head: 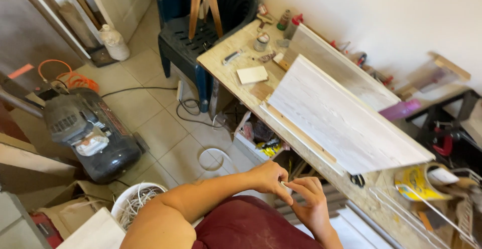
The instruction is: The person unrolls a roll of tape, tears a piece of tape, and applies the tape to the edge of a wooden board.
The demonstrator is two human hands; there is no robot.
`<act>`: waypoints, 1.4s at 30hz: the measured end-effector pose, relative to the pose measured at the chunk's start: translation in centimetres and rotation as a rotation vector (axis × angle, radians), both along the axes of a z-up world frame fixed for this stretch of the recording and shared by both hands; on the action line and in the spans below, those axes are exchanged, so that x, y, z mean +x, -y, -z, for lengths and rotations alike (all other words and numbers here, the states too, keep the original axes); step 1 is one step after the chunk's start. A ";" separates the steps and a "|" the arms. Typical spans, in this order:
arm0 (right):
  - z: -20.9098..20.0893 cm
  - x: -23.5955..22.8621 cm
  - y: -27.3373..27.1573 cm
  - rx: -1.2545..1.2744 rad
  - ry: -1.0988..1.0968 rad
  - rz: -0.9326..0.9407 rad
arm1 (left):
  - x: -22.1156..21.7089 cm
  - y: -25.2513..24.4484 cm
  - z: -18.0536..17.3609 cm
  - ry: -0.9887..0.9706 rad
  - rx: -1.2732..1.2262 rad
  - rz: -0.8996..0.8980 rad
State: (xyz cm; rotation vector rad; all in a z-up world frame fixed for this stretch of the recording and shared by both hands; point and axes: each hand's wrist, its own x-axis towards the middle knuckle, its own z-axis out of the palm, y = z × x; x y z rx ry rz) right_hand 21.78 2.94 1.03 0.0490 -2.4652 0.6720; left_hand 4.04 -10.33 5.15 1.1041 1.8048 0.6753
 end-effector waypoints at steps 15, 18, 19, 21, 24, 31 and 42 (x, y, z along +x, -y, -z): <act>2.4 9.0 3.8 -0.077 -0.151 -0.039 | 10.9 3.1 7.1 0.310 0.050 -0.217; 1.9 10.0 3.8 -0.289 -0.107 -0.049 | 10.8 3.9 5.7 0.539 0.162 0.018; 1.9 10.3 3.8 -0.289 -0.098 -0.058 | 11.1 4.1 5.7 0.545 0.165 0.008; 1.7 10.2 3.7 -0.313 -0.101 -0.084 | 10.9 4.2 5.4 0.514 0.203 0.003; 2.0 10.2 3.6 -0.171 -0.054 -0.067 | 11.5 4.4 2.8 0.271 0.036 -0.175; 4.4 9.1 3.3 -0.332 -0.135 -0.141 | 10.5 6.3 1.5 0.420 0.098 -0.134; 1.1 5.2 6.4 -0.233 -0.126 -0.047 | 6.2 6.5 2.9 0.401 0.096 -0.052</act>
